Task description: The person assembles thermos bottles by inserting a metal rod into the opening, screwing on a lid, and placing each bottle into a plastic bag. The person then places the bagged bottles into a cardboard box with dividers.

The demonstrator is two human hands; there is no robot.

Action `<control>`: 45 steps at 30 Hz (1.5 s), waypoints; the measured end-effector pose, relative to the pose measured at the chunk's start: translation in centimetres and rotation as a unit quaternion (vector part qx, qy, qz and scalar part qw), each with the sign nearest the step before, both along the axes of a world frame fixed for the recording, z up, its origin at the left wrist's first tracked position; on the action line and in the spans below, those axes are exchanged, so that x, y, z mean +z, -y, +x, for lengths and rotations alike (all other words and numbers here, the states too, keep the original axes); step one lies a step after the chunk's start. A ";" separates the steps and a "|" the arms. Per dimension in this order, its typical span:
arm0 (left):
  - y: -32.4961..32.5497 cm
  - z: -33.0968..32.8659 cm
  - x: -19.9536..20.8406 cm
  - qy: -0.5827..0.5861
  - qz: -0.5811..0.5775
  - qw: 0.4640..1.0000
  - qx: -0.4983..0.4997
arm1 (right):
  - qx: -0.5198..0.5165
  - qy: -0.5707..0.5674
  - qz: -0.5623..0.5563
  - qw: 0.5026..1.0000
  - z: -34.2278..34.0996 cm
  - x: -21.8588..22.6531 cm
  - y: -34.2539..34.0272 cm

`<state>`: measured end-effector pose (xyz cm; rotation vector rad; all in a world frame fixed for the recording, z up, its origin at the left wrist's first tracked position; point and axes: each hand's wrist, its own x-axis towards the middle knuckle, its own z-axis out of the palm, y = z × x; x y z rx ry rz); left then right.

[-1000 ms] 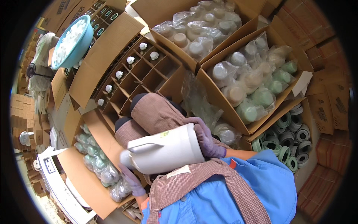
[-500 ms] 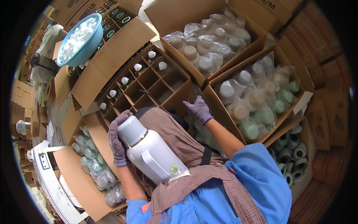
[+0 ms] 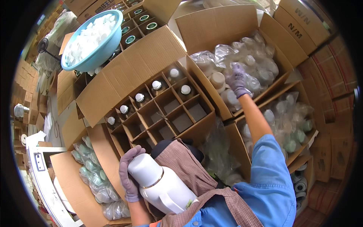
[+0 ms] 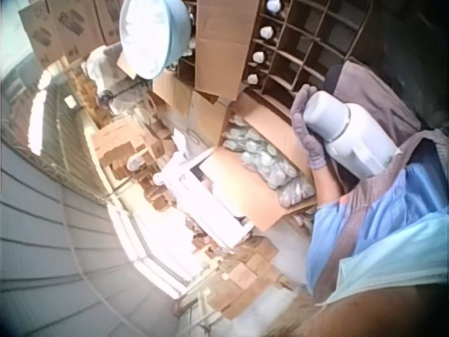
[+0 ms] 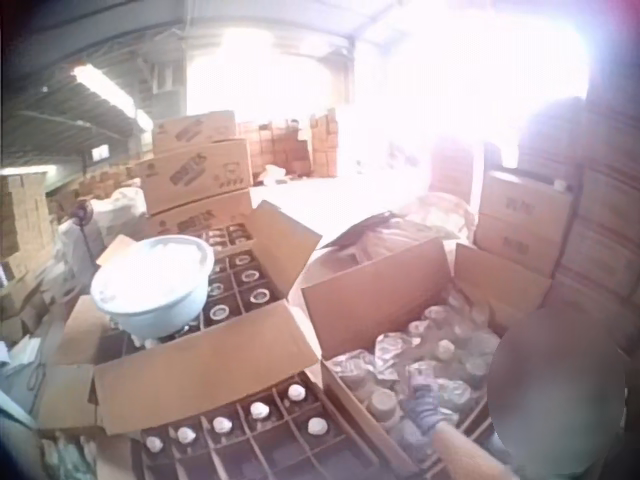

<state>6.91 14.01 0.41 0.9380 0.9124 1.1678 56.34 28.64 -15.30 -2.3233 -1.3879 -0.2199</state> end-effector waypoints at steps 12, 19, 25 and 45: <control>-3.3 0.4 -0.8 0.217 -0.114 0.969 -0.016 | 0.247 -0.140 -0.022 0.958 -1.8 0.2 -7.8; -13.2 2.8 -5.2 -0.126 -0.049 0.975 -0.174 | 0.429 -0.684 -0.195 0.556 -25.8 13.7 -5.0; -16.1 2.6 -6.2 -0.110 -0.132 0.981 -0.091 | 0.325 -0.626 0.138 0.695 -26.8 14.1 -4.9; -11.0 -4.9 -6.6 -0.524 0.163 0.833 0.072 | 0.394 -0.533 -0.122 0.739 -28.2 11.5 2.9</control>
